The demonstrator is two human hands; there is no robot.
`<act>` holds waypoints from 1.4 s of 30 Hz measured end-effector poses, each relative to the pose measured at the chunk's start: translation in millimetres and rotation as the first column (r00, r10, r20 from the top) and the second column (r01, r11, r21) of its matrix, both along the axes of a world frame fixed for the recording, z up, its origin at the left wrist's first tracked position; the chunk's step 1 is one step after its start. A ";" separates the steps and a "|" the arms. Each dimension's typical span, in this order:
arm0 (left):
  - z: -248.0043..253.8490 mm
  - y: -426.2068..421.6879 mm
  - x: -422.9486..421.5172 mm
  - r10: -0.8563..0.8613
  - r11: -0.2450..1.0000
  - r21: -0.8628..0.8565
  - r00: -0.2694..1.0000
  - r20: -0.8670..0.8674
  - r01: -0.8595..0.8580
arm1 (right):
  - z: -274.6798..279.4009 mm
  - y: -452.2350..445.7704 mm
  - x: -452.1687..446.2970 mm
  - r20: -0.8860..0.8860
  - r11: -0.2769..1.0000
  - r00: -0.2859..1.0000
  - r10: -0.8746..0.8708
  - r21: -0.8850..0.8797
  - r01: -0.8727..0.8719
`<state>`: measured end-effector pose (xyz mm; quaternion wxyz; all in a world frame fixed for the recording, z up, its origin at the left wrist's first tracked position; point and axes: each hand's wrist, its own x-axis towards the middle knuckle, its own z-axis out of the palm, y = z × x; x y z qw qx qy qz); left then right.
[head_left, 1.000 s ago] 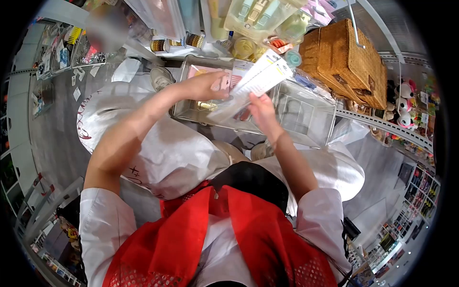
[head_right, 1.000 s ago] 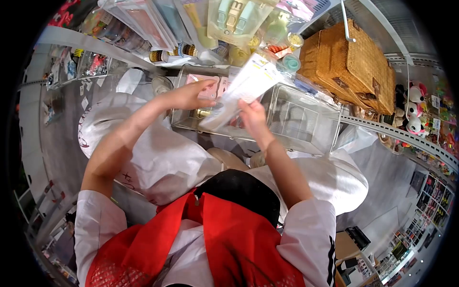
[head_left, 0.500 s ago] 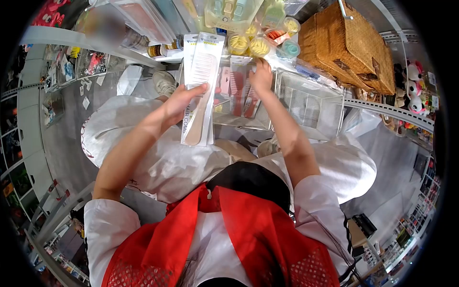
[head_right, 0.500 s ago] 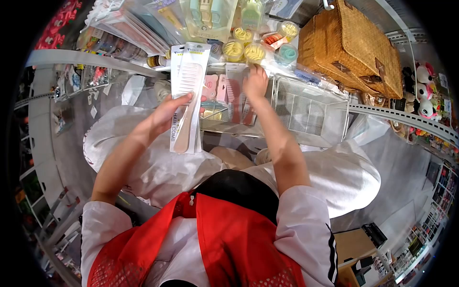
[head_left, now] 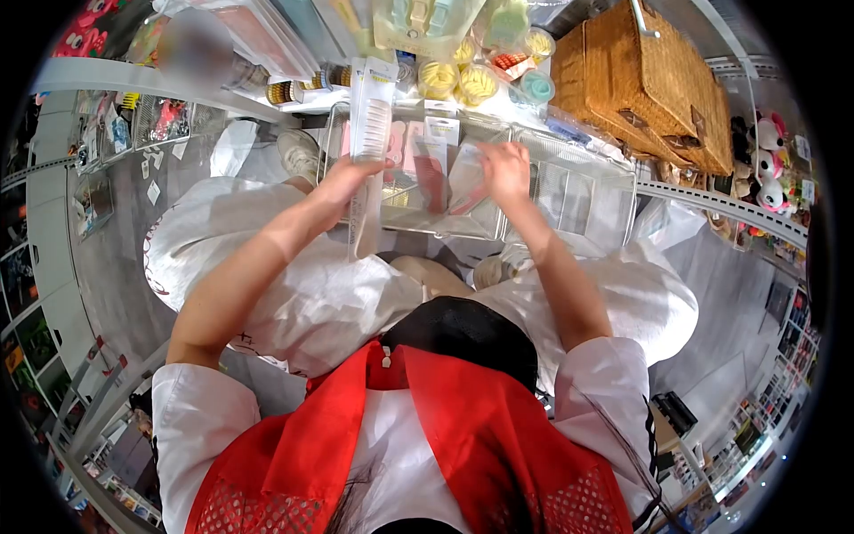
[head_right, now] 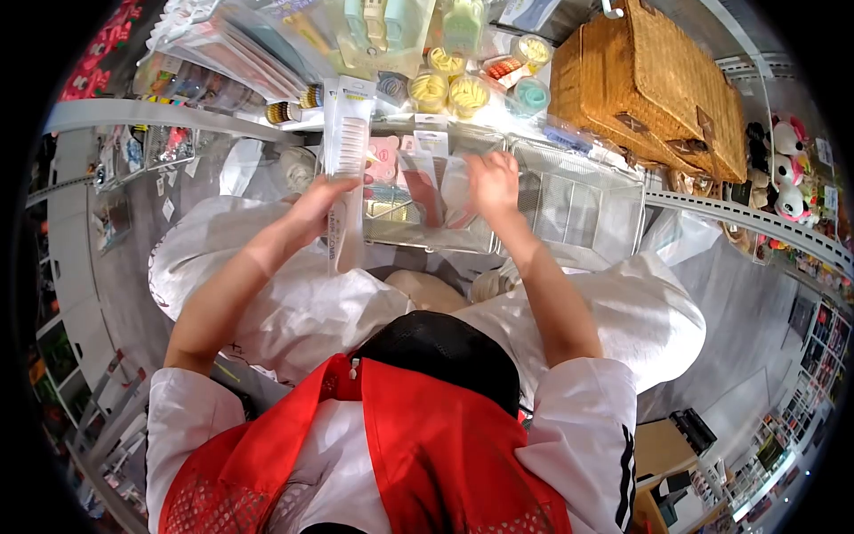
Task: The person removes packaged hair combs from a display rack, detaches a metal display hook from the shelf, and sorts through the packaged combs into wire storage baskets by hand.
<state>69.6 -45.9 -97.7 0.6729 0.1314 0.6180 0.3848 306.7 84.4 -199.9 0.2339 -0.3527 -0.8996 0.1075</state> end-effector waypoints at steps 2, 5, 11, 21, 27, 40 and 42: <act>-13.2 -3.7 -3.6 0.015 0.999 0.041 1.000 0.003 -0.015 | 17.5 10.0 -6.5 -0.162 1.000 0.987 0.011 0.010 -0.009; -10.3 -6.3 -4.3 0.017 0.997 0.080 0.997 -0.072 -0.011 | 77.4 26.0 -16.2 -0.184 0.924 0.980 0.070 -0.359 -0.133; -9.1 0.1 -0.2 -0.117 0.966 0.195 0.961 -0.251 0.168 | 180.6 4.2 -35.6 -0.216 0.780 0.947 0.236 -0.539 -0.317; 18.0 -17.0 17.2 -0.134 0.989 0.113 0.888 0.441 0.094 | 85.3 20.3 -81.2 -0.451 0.722 0.822 -0.346 -0.688 -0.074; -6.8 -13.3 -0.5 0.052 0.995 0.047 0.847 0.529 -0.091 | -40.0 58.0 -50.3 0.265 0.789 0.888 -0.375 -0.411 0.456; -13.7 -6.0 2.4 -0.145 0.982 0.091 0.972 -0.185 0.164 | 71.9 50.6 -9.9 -0.035 0.877 0.999 -0.042 -0.481 0.020; -19.8 -6.9 3.7 -0.162 0.969 0.143 0.953 -0.256 0.203 | 115.2 55.2 -15.2 -0.021 0.852 0.988 0.155 -0.503 -0.144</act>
